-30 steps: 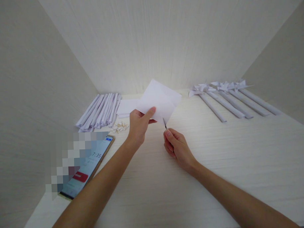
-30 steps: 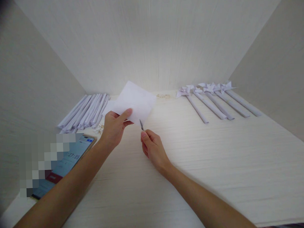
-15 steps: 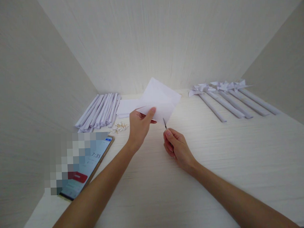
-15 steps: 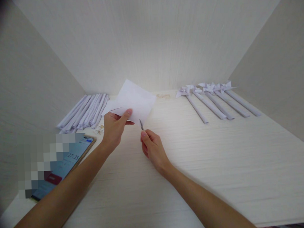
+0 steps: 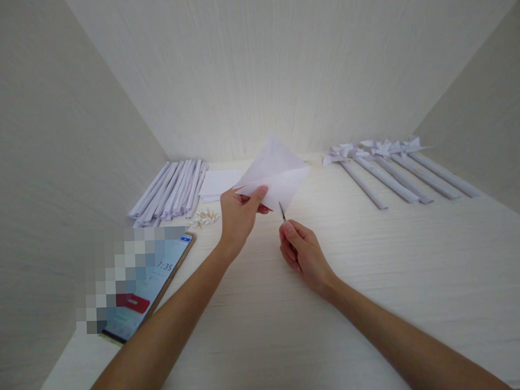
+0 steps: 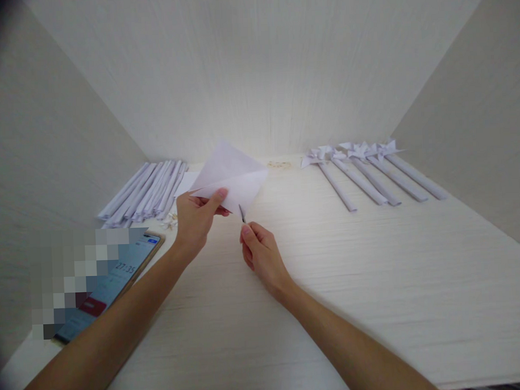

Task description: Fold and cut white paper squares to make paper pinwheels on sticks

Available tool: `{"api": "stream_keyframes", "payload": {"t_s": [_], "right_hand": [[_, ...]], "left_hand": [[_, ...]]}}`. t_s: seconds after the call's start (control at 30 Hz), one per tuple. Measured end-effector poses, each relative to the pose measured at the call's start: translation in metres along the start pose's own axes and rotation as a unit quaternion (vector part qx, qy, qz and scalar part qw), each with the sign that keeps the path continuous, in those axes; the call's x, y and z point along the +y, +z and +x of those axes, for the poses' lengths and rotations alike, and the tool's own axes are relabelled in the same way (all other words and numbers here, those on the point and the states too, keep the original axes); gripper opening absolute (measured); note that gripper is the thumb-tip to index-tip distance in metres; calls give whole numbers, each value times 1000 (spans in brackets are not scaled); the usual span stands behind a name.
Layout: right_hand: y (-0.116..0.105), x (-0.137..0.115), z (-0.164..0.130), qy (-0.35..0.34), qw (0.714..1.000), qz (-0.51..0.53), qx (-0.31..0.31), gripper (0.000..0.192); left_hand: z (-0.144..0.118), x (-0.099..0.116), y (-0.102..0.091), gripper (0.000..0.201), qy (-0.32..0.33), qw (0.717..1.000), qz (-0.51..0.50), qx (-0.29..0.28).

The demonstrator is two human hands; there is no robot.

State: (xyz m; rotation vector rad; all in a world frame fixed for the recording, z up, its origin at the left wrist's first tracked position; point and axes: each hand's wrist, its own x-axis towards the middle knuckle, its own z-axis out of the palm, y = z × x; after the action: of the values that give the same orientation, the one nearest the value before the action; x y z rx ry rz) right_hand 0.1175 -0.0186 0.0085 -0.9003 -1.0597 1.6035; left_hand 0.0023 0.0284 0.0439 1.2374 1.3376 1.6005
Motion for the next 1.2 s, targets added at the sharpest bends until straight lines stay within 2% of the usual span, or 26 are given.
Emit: {"api": "stream_keyframes", "payload": {"t_s": [1.2], "right_hand": [[-2,2,1,-2,999,36,6,37]], "left_hand": [[-4,-2,2,24,3,999,20,-40]]}}
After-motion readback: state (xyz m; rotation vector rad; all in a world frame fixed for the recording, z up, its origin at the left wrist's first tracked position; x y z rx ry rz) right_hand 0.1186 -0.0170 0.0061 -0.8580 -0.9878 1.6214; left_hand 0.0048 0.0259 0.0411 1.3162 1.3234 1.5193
